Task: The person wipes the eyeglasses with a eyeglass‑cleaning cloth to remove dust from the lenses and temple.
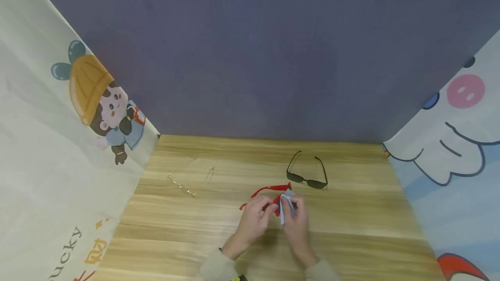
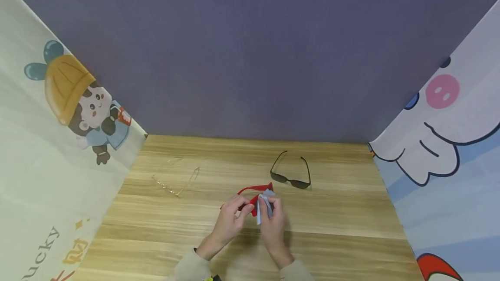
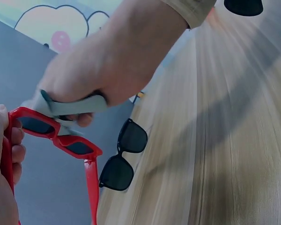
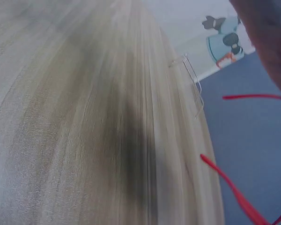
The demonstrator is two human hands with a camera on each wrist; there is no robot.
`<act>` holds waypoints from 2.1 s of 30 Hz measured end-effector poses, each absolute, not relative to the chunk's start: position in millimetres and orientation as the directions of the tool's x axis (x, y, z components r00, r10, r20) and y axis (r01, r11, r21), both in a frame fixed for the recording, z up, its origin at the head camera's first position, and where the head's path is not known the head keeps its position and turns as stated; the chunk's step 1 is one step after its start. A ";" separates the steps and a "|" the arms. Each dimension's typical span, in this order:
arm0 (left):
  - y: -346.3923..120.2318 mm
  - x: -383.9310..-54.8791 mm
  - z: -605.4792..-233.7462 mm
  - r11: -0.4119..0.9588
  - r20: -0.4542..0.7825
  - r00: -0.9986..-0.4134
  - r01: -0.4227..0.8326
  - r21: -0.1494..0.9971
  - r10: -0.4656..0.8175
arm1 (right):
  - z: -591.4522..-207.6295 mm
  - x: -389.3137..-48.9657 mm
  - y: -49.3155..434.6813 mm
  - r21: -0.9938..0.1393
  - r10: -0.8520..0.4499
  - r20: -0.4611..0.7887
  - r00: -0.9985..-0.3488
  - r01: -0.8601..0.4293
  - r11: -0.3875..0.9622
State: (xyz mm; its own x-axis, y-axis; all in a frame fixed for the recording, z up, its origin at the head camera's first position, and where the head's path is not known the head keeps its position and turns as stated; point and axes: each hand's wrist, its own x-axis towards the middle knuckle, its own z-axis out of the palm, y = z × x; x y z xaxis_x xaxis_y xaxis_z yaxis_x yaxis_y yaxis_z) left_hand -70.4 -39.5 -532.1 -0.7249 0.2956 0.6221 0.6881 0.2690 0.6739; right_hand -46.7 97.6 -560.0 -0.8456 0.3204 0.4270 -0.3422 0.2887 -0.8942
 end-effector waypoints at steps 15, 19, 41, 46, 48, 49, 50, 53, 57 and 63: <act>-43.3 -65.8 -535.1 0.266 0.609 -0.743 0.669 0.694 0.278 | -538.9 -37.6 86.3 -0.858 0.264 0.501 -0.824 -0.434 0.274; -44.8 -64.2 -535.0 0.253 0.595 -0.756 0.653 0.713 0.274 | -539.0 -39.3 87.5 -0.903 0.315 0.415 -0.854 -0.345 0.255; -44.6 -64.4 -541.5 0.241 0.630 -0.740 0.673 0.699 0.236 | -560.2 -45.0 87.7 -0.806 0.241 0.588 -0.772 -0.533 0.258; -44.4 -62.7 -541.1 0.227 0.625 -0.747 0.665 0.712 0.228 | -558.0 -44.2 89.7 -0.829 0.252 0.548 -0.797 -0.480 0.285; -44.4 -62.4 -540.6 0.219 0.622 -0.749 0.662 0.717 0.229 | -559.0 -44.9 92.0 -0.850 0.265 0.513 -0.817 -0.439 0.291; -44.4 -62.3 -540.2 0.214 0.623 -0.748 0.663 0.717 0.230 | -564.3 -46.6 94.5 -0.863 0.272 0.487 -0.830 -0.412 0.292; -44.5 -62.3 -539.9 0.210 0.622 -0.748 0.663 0.718 0.233 | -565.1 -47.2 96.3 -0.876 0.278 0.463 -0.841 -0.387 0.288; -44.3 -62.7 -539.7 0.206 0.643 -0.726 0.687 0.697 0.243 | -567.2 -48.2 99.8 -0.899 0.304 0.416 -0.857 -0.337 0.280; -43.2 -63.1 -539.2 0.198 0.665 -0.704 0.709 0.677 0.249 | -563.8 -47.0 100.0 -0.896 0.307 0.424 -0.852 -0.345 0.278; -41.5 -62.4 -536.5 0.198 0.639 -0.735 0.677 0.709 0.226 | -551.5 -41.9 92.4 -0.844 0.247 0.523 -0.816 -0.455 0.284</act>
